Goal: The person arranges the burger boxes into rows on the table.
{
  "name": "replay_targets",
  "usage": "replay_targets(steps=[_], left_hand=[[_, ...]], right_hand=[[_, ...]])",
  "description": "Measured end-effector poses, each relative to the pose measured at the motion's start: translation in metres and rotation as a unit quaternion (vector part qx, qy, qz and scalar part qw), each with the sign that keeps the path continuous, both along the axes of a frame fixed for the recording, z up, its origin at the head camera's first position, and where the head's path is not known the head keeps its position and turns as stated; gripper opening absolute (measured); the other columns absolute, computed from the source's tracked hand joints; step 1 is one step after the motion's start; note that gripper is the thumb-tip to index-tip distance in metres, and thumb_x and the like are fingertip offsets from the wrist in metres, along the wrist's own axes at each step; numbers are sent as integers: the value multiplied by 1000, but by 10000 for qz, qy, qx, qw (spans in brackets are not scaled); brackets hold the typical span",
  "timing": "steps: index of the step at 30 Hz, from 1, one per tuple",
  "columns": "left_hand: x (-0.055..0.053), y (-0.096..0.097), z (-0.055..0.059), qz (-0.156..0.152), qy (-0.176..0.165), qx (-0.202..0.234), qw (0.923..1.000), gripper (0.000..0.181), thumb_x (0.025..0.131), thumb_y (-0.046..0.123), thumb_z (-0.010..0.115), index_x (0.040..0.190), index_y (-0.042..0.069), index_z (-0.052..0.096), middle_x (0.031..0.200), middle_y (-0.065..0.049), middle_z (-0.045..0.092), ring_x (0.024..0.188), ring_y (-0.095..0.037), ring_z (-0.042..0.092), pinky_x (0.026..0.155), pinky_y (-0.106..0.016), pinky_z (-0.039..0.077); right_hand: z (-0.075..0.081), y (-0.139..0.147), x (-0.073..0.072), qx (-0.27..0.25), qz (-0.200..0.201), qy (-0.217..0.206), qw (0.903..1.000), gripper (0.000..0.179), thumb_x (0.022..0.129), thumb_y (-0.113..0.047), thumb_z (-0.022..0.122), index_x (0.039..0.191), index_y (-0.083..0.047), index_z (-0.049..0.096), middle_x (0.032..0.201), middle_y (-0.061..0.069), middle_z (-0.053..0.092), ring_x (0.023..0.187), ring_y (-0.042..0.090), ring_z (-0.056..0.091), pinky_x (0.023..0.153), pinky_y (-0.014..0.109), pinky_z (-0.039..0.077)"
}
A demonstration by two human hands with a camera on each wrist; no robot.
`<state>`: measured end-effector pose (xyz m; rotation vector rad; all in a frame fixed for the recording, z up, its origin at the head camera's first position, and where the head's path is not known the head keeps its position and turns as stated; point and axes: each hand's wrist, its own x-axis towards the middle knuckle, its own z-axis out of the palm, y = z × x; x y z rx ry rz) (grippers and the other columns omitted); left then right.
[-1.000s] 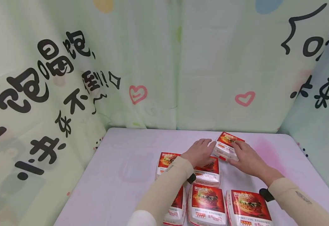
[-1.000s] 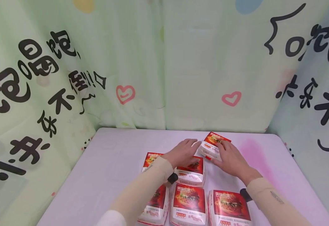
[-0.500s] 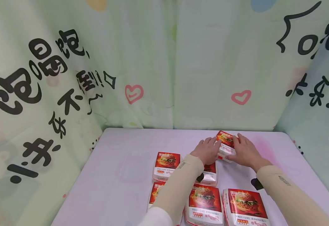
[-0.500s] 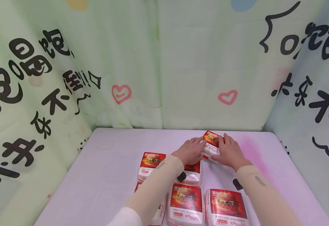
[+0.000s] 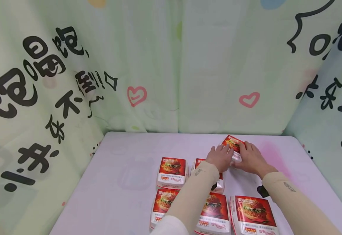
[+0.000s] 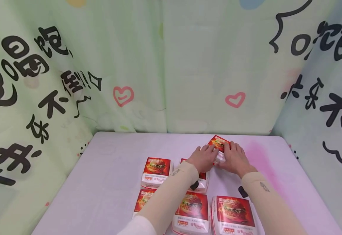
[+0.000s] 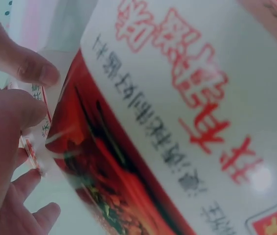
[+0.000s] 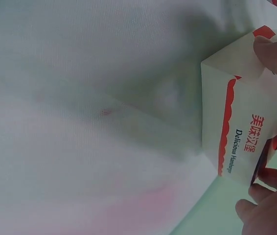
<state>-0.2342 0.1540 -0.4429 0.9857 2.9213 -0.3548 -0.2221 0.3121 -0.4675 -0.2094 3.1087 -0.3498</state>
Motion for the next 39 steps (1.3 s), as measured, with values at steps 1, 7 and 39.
replay_targets(steps=[1, 7, 39], left_hand=[[1, 0, 1, 10, -4, -80, 10000, 70, 94, 48, 62, 155, 33, 30, 160, 12, 33, 147, -9, 33, 117, -34, 37], [2, 0, 1, 59, -18, -184, 9998, 71, 94, 48, 61, 155, 35, 28, 161, 13, 30, 148, -8, 31, 118, -34, 35], [-7, -17, 11, -504, 507, 145, 9973, 79, 97, 48, 57, 159, 31, 12, 165, 8, 20, 149, -13, 27, 120, -36, 32]], right_hand=[[0, 0, 0, -14, -25, -12, 10000, 97, 75, -36, 84, 137, 16, 30, 139, 44, 32, 127, 59, 33, 109, 69, 32], [-2, 2, 0, -148, -133, -96, 9998, 100, 75, -36, 84, 140, 15, 27, 138, 44, 30, 126, 60, 32, 108, 70, 32], [34, 8, 24, -755, 248, 245, 9965, 92, 75, -24, 82, 145, 10, 33, 146, 34, 30, 127, 50, 32, 99, 67, 44]])
